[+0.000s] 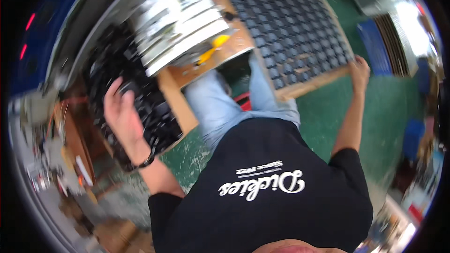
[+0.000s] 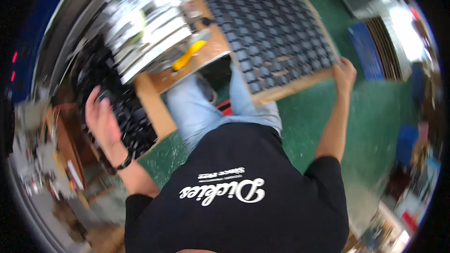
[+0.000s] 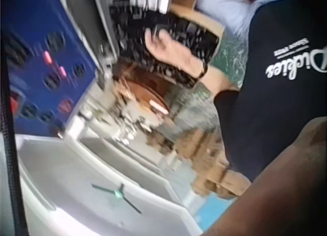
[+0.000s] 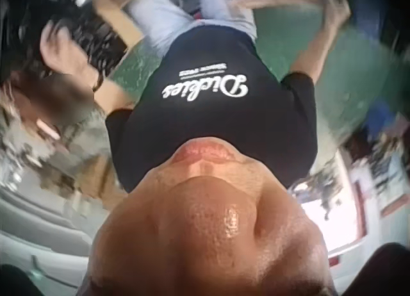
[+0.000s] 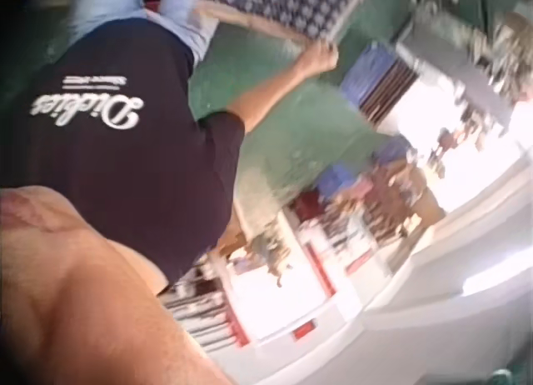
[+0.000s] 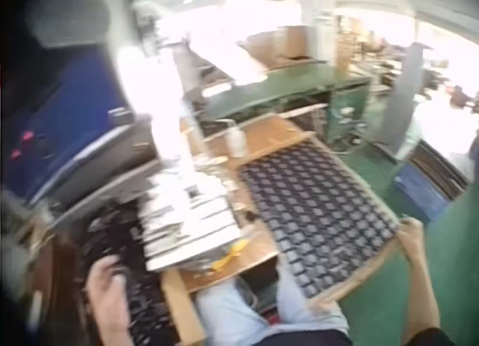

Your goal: Assembling and testing electronic components using a specialized machine.

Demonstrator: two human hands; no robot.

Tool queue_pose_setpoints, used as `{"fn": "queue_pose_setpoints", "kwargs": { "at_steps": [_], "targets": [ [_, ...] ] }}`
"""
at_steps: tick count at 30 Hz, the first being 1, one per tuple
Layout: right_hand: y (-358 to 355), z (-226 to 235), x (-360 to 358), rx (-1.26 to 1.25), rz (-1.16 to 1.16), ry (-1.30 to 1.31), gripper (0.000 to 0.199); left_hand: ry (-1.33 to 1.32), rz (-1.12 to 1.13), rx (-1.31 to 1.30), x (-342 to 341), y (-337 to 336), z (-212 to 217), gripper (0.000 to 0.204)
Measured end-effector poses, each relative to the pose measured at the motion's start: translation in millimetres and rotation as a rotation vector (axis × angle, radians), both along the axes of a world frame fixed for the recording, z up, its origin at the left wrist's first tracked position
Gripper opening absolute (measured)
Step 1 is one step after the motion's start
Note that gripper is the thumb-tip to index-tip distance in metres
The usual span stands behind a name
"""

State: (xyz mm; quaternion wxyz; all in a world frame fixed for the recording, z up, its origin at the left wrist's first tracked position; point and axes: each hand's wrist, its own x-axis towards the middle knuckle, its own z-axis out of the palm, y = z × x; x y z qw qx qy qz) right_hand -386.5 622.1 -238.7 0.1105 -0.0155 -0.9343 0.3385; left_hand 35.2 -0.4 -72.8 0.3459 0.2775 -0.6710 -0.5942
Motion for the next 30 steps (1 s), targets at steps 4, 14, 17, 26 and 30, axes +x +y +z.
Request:
{"fn": "queue_pose_setpoints", "kwargs": {
  "at_steps": [4,14,17,26,30],
  "targets": [
    [-23,24,1,0.106,-0.001,0.053,0.038,0.102,-0.149,0.078,-33,23,15,0.037],
    [-158,101,42,-0.023,0.450,0.278,0.025,0.013,-0.341,-0.171,-129,35,36,0.029],
    [-164,101,52,-0.027,0.419,0.235,0.025,-0.144,-0.262,-0.301,-151,26,32,0.032],
    [-152,97,67,-0.055,0.396,0.214,0.024,-0.263,-0.288,-1.273,-153,35,19,0.057],
    [-164,96,66,-0.048,0.443,0.216,0.022,-0.255,-0.370,-1.229,-124,49,22,0.059]
  ]
}}
